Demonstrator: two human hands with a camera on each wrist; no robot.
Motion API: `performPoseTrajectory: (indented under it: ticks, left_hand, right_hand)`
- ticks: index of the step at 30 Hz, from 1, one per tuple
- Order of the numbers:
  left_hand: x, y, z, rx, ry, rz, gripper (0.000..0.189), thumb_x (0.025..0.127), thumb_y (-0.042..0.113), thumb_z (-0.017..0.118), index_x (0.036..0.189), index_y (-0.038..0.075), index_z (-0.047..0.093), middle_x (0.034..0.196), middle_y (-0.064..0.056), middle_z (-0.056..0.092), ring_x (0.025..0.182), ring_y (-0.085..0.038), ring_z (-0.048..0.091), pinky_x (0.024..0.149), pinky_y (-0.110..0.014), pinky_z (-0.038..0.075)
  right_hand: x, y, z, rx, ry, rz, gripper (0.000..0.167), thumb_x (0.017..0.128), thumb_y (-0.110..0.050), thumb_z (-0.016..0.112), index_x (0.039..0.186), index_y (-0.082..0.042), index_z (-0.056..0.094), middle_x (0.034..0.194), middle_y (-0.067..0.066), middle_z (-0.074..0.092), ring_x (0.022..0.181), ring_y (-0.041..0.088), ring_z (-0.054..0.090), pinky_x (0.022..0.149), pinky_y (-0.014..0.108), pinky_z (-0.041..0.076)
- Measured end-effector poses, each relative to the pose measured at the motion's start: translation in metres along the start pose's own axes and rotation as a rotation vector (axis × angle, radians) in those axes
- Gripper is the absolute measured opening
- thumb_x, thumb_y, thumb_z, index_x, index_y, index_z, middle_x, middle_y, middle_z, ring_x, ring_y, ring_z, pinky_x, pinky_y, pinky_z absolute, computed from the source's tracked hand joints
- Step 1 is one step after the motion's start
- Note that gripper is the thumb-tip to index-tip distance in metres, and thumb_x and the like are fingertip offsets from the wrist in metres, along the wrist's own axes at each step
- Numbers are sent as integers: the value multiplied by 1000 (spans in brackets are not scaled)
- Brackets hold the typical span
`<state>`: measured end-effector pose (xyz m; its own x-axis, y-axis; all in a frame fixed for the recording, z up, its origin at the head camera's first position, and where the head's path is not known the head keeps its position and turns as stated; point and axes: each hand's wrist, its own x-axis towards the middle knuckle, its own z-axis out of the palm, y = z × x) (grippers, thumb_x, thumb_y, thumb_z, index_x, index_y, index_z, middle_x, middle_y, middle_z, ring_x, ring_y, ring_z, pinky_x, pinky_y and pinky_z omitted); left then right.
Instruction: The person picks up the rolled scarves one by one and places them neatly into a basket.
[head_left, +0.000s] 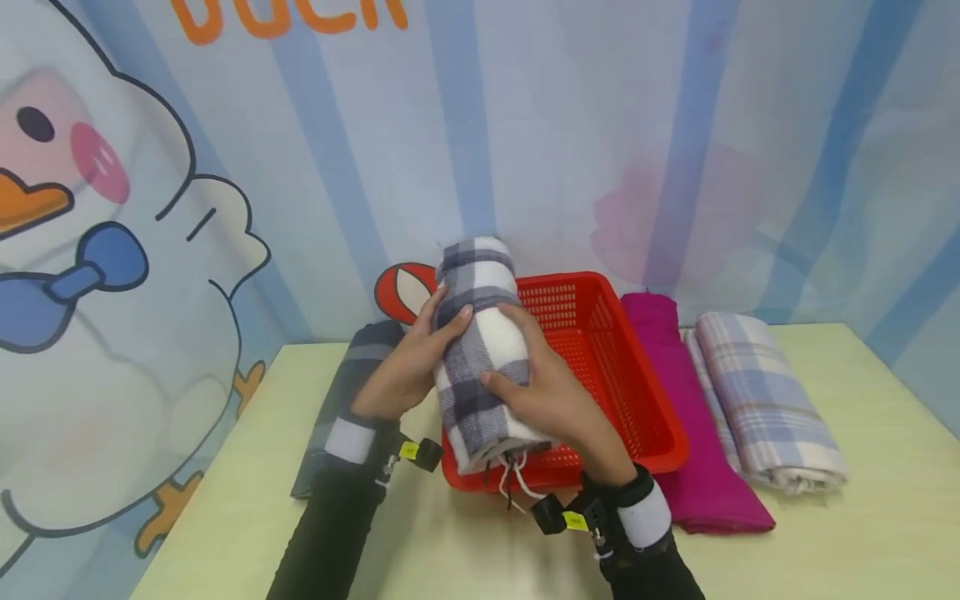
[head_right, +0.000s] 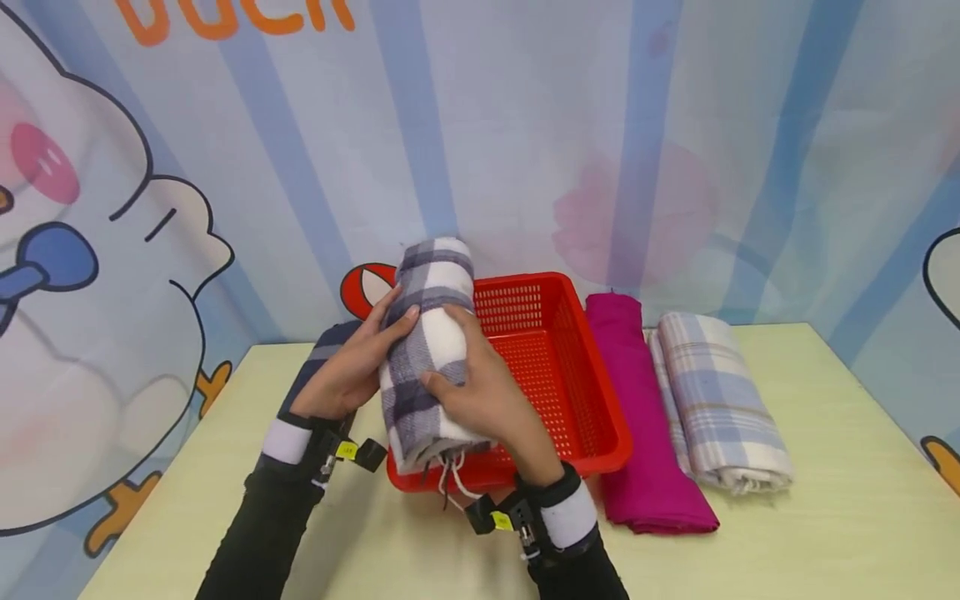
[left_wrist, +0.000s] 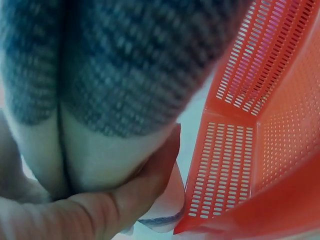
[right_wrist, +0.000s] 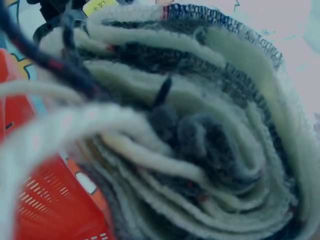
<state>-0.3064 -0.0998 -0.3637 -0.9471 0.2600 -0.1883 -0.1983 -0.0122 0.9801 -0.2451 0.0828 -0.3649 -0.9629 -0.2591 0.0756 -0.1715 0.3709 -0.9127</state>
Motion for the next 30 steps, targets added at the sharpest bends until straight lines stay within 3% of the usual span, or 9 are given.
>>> performPoseTrajectory:
  ticks: [9,16,18,24,30]
  left_hand:
    - [10,6,2,-42,-2,-41,79,100,44,55,158,41,2,152,-9,33,123,-24,48,98,-36,46]
    - [23,10,-1,-74,-13,-77,73,99,46,54,157,34,11,142,-8,40,117,-23,50,95,-36,47]
    - [29,11,-3,-59,-15,-95,74,98,49,55,156,33,12,136,-7,44,113,-21,52,92,-34,49]
    - [47,17,-7,41,-45,-140,65,95,55,56,147,22,33,118,-5,54,98,-19,60,82,-33,55]
    - [55,27,-6,127,-22,-195,70,91,58,60,141,13,40,117,-6,56,98,-20,61,86,-35,54]
  right_hand:
    - [-1,0,-2,41,4,-51,76,92,-15,66,152,-33,23,139,20,44,105,37,61,81,42,57]
    - [-1,1,-2,66,-17,-65,74,93,-13,65,151,-33,24,141,20,42,106,36,60,81,41,56]
    - [-1,2,-2,67,-28,-65,74,93,-12,65,151,-33,24,140,20,43,106,37,60,80,41,57]
    - [-3,3,-3,52,-76,-63,76,93,-13,64,152,-34,21,137,21,44,104,36,61,78,40,58]
    - [-2,4,-6,71,-81,-44,75,94,-14,63,152,-35,20,135,23,45,99,36,64,74,39,59]
